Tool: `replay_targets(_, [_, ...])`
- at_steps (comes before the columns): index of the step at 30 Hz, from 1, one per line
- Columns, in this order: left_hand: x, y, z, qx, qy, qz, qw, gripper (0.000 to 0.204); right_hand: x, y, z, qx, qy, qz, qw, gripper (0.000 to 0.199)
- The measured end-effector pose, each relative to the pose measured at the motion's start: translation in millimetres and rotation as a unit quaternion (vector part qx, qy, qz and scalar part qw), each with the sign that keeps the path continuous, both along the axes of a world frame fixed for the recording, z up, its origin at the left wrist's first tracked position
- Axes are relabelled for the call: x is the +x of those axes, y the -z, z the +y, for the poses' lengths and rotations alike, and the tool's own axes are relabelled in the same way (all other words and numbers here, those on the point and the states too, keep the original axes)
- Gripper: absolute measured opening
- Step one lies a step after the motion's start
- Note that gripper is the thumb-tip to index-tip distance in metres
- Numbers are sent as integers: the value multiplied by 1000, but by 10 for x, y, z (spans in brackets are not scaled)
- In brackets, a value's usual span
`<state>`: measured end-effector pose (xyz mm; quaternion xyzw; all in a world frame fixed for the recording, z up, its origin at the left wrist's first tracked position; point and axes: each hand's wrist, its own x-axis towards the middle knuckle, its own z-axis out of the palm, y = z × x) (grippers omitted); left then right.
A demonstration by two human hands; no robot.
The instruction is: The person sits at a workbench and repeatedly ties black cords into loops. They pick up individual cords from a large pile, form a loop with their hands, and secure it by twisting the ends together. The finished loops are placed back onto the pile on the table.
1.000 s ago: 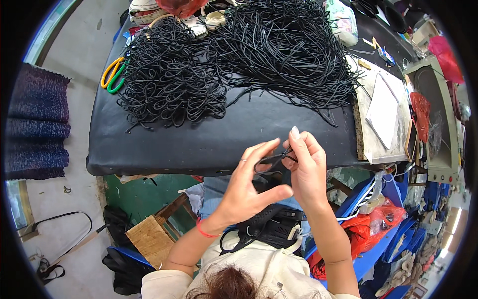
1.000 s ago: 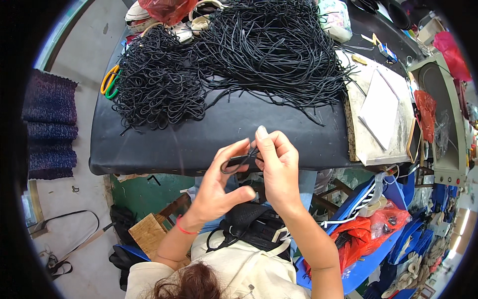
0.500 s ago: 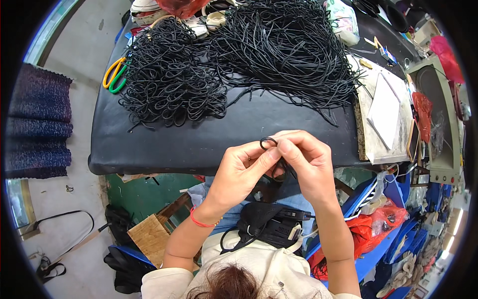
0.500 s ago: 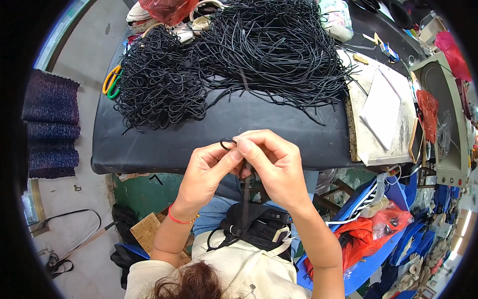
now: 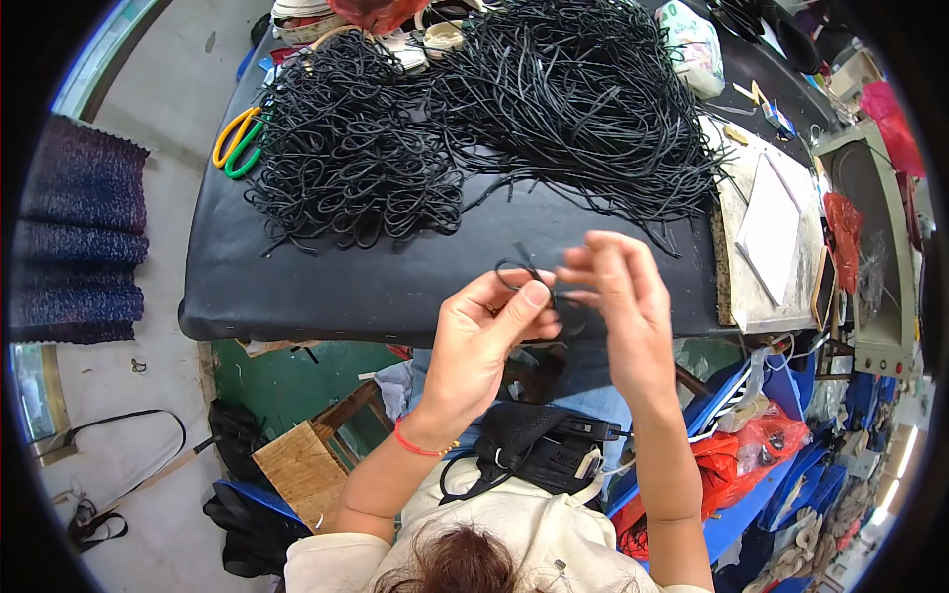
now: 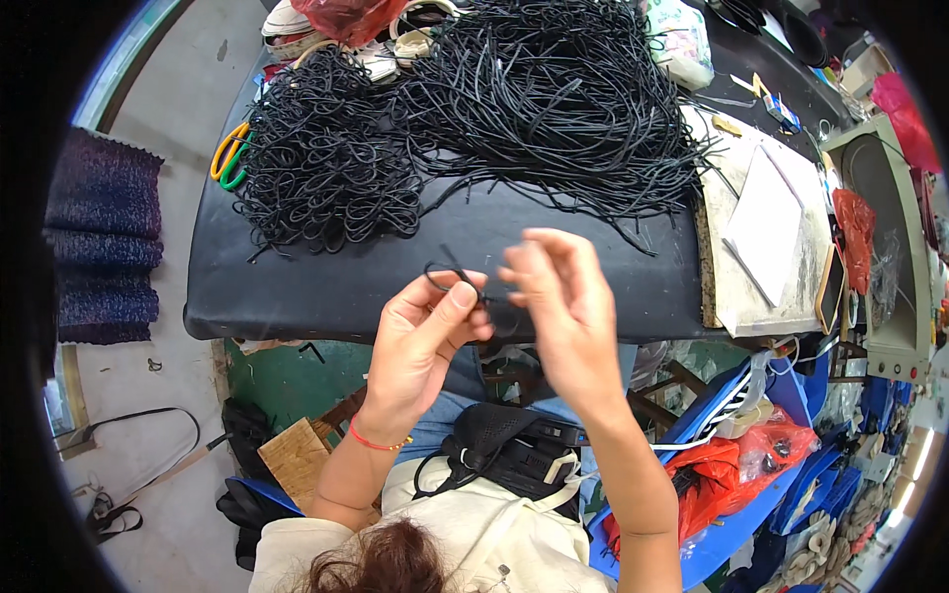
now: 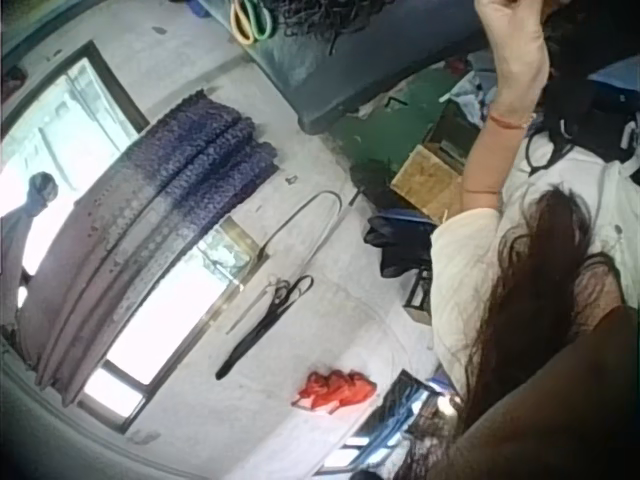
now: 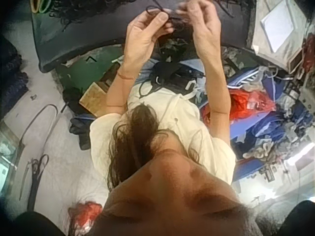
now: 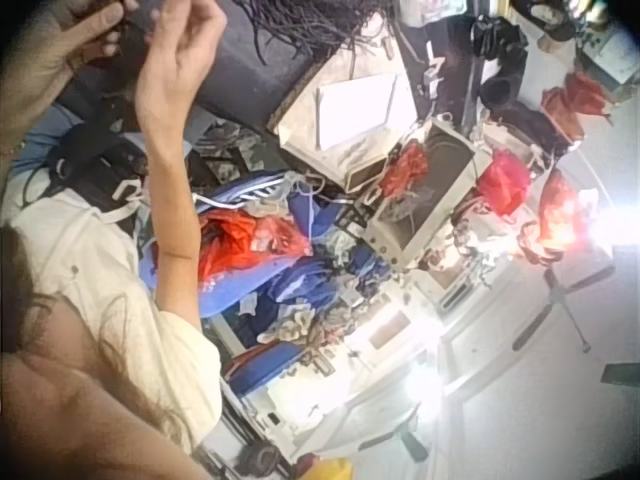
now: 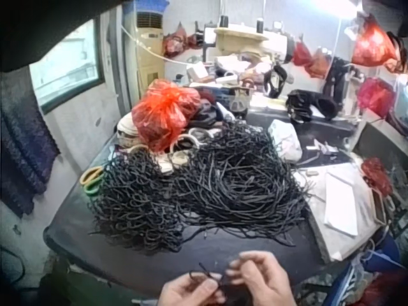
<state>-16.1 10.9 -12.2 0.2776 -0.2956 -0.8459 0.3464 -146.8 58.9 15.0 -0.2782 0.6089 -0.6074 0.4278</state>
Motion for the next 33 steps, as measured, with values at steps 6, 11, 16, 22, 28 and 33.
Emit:
replay_targets(6, [-18,30,61,-64,-10,-36,997,15,13,35,215,-4,-51,-6,999,13])
replay_targets(11, [-25,-45,126,-126,-9,-124,984,16,-49,35,232,-2,-89,-11,996,13])
replay_targets(16, [-60,-13,165,-153,-26,-170,973,17,-52,-27,246,20,-113,20,993,15])
replay_targets(22, [-68,28,176,-158,-37,-194,967,19,-92,18,271,31,-141,98,985,17])
replay_targets(28, [-28,-6,147,-119,-3,-131,984,20,-133,75,193,46,-47,-85,994,21])
replay_targets(33, [15,-32,108,-114,61,-113,985,22,-61,118,155,5,-49,28,998,18])
